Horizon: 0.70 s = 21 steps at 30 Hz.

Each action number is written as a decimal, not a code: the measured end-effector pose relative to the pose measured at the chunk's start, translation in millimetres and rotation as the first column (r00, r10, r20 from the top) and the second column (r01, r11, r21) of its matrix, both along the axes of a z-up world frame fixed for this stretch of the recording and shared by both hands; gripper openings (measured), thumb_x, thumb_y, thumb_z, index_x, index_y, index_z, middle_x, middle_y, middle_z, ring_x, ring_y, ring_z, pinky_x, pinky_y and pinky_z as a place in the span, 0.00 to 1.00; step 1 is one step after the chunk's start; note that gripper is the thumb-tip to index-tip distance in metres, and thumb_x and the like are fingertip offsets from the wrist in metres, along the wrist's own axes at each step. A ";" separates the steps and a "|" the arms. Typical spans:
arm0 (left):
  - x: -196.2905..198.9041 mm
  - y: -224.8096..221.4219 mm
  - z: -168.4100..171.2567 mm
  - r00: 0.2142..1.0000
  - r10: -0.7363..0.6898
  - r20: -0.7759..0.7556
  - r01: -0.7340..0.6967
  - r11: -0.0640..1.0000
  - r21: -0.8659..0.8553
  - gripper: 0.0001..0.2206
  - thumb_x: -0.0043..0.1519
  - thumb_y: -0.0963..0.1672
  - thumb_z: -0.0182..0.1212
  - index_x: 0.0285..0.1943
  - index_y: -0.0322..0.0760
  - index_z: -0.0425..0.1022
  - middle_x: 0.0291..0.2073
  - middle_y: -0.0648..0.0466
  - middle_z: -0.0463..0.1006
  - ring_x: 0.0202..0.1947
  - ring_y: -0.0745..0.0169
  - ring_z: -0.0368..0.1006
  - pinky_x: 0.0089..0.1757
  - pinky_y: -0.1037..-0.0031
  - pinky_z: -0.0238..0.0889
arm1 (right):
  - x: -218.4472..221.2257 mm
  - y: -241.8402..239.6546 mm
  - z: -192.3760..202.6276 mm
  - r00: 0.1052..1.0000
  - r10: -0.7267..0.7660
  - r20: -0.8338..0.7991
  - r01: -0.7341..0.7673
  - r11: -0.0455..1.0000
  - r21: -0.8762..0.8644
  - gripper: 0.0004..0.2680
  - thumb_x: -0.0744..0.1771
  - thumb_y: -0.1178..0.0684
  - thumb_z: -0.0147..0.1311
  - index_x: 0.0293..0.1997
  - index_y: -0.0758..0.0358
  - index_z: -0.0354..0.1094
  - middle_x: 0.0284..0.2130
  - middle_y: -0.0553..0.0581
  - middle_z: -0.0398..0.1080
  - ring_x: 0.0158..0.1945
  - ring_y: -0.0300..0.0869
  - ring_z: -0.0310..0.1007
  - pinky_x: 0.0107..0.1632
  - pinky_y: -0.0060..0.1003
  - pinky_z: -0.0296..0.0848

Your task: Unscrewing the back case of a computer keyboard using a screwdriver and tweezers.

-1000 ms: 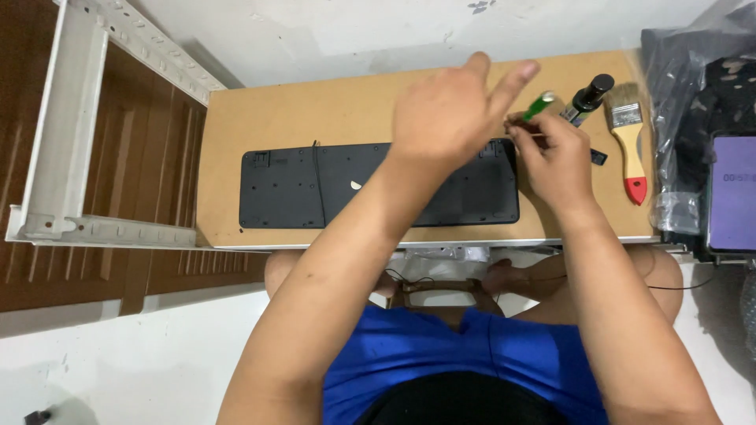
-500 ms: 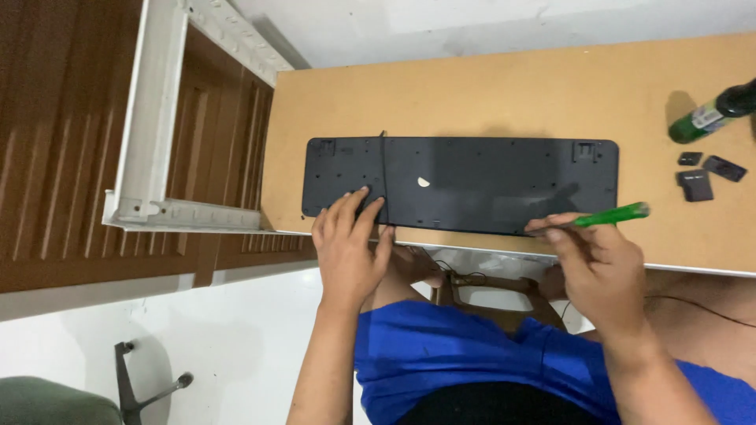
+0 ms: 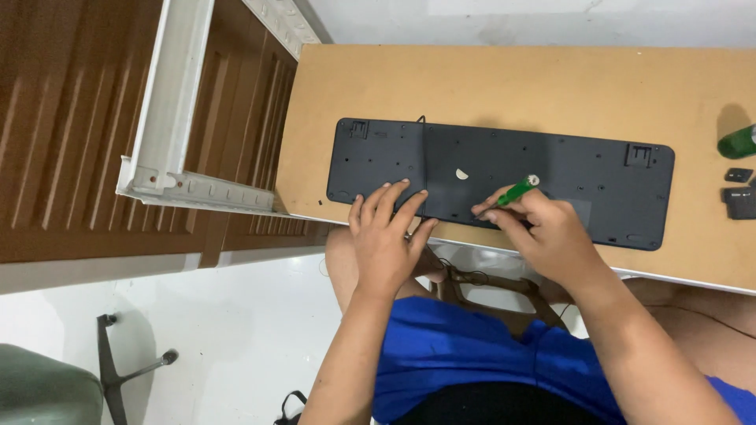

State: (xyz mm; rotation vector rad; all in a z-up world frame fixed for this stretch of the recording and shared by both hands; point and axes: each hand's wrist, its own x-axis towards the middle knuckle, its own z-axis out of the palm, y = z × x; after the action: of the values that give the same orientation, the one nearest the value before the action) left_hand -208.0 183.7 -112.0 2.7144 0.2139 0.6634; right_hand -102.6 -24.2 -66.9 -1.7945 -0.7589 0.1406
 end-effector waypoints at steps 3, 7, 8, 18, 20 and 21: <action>-2.2 -1.1 -0.5 1.000 0.015 -0.004 -0.015 1.000 -0.025 0.21 0.58 0.51 0.72 0.60 0.52 0.78 0.61 0.56 0.74 0.65 0.50 0.64 0.65 0.45 0.43 | 3.1 0.2 0.1 0.999 0.039 -0.024 -0.038 0.999 0.005 0.02 0.67 0.65 0.58 0.41 0.74 0.71 0.37 0.65 0.81 0.40 0.50 0.83 0.42 0.43 0.80; -1.1 -2.2 -3.8 1.000 0.019 0.006 -0.019 0.998 -0.068 0.20 0.58 0.50 0.73 0.60 0.51 0.79 0.61 0.55 0.74 0.64 0.50 0.64 0.66 0.46 0.39 | 5.2 -3.3 -5.8 0.997 0.035 -0.066 -0.035 0.999 0.004 0.02 0.67 0.64 0.58 0.41 0.73 0.72 0.36 0.64 0.81 0.40 0.48 0.83 0.43 0.43 0.80; -0.7 -2.4 -2.8 1.000 0.017 0.004 -0.016 0.998 -0.068 0.20 0.58 0.50 0.73 0.60 0.51 0.79 0.61 0.55 0.74 0.64 0.50 0.64 0.66 0.46 0.39 | 6.2 -4.0 -9.3 0.997 0.033 -0.068 -0.032 0.999 0.004 0.02 0.67 0.64 0.58 0.41 0.73 0.72 0.36 0.64 0.81 0.40 0.48 0.83 0.43 0.43 0.80; -0.9 -4.5 -1.9 1.000 0.021 -0.011 -0.022 0.995 -0.099 0.22 0.58 0.49 0.74 0.61 0.51 0.77 0.62 0.54 0.72 0.64 0.48 0.63 0.66 0.45 0.38 | 8.4 -0.9 -3.0 0.991 0.046 -0.125 -0.052 0.998 -0.043 0.05 0.67 0.63 0.58 0.46 0.70 0.73 0.37 0.63 0.82 0.41 0.47 0.84 0.44 0.43 0.80; -0.7 -4.6 -1.5 1.000 0.024 -0.019 -0.026 0.995 -0.100 0.21 0.58 0.49 0.74 0.61 0.51 0.77 0.62 0.54 0.72 0.64 0.49 0.63 0.67 0.45 0.38 | 7.7 -0.6 -1.5 0.992 0.050 -0.112 -0.055 0.997 -0.046 0.05 0.67 0.63 0.58 0.45 0.70 0.74 0.37 0.63 0.82 0.41 0.48 0.84 0.44 0.43 0.80; -0.9 -4.6 -1.1 0.999 0.026 -0.023 -0.028 0.995 -0.096 0.21 0.58 0.49 0.74 0.61 0.51 0.78 0.62 0.55 0.72 0.64 0.49 0.63 0.67 0.45 0.38 | 6.7 -1.0 -1.9 0.994 0.052 -0.092 -0.059 0.996 -0.067 0.05 0.67 0.62 0.58 0.46 0.68 0.75 0.37 0.62 0.82 0.42 0.48 0.84 0.45 0.43 0.80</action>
State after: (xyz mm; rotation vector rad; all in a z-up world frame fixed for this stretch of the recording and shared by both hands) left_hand -208.9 179.2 -113.0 2.6317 0.2814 0.6146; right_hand -95.9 -25.1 -68.9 -1.8204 -0.7477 0.2858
